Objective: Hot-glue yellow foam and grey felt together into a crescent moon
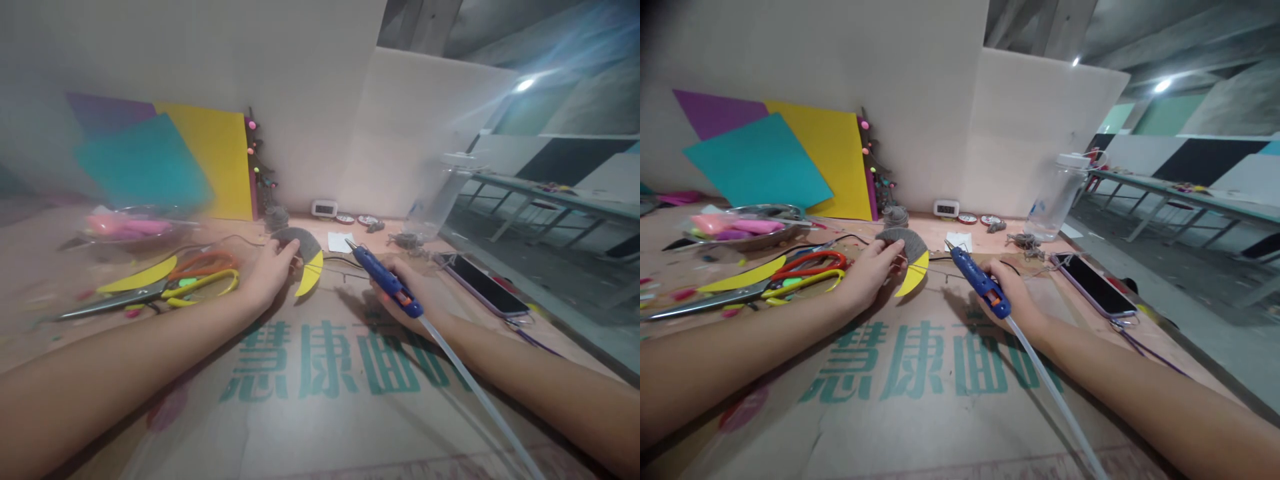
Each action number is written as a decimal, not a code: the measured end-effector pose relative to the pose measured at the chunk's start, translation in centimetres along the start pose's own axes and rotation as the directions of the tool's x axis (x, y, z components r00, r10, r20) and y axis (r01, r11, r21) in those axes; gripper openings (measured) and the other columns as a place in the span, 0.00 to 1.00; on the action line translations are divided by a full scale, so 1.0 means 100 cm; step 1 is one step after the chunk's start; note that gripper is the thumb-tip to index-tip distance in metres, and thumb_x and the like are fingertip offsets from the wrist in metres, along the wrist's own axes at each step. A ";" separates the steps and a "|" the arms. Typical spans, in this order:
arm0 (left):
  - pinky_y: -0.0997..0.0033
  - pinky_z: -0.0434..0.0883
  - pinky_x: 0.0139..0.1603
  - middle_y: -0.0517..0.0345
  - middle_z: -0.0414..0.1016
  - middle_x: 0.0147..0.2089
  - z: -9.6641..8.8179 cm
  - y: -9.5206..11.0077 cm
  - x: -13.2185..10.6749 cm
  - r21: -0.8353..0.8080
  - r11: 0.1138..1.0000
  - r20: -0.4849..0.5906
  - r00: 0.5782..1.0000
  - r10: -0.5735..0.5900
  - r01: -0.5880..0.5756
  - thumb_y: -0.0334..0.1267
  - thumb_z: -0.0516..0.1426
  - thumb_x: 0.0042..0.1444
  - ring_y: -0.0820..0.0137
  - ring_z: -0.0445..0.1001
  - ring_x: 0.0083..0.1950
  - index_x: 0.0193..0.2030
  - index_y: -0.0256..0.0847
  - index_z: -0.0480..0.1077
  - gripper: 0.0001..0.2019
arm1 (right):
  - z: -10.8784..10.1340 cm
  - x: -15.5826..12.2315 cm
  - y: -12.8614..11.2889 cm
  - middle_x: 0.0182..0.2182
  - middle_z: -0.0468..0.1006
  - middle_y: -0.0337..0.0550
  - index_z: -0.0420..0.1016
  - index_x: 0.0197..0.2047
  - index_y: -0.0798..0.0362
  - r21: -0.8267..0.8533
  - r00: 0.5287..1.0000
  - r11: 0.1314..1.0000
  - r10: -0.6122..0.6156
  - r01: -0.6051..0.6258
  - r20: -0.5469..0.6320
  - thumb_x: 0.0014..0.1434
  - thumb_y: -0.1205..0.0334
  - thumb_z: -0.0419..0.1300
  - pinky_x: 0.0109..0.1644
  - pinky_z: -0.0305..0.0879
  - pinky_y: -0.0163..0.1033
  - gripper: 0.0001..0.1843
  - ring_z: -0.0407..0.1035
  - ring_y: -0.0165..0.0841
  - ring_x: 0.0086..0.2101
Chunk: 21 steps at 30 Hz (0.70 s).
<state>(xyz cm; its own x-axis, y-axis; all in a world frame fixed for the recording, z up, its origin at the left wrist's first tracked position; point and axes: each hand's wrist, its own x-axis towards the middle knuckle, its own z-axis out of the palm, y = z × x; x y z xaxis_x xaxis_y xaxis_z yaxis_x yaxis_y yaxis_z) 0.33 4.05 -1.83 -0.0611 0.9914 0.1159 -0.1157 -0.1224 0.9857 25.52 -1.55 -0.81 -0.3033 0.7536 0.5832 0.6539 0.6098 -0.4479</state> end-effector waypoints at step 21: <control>0.73 0.68 0.26 0.61 0.73 0.23 0.004 0.010 -0.015 0.227 0.964 0.200 0.975 0.092 -0.138 0.41 0.59 0.57 0.71 0.73 0.24 0.34 0.39 0.67 0.08 | -0.005 0.000 -0.025 0.28 0.78 0.41 0.72 0.34 0.48 0.032 0.988 0.988 0.147 -0.148 0.042 0.56 0.49 0.63 0.31 0.66 0.41 0.12 0.72 0.37 0.27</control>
<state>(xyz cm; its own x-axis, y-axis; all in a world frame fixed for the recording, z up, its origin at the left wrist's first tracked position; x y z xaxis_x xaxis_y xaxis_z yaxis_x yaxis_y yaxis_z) 0.70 2.50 -0.97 0.1277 0.9651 0.2286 0.1219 -0.2440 0.9621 24.21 -3.24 0.65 -0.2325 0.8447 0.4821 0.6691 0.4987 -0.5511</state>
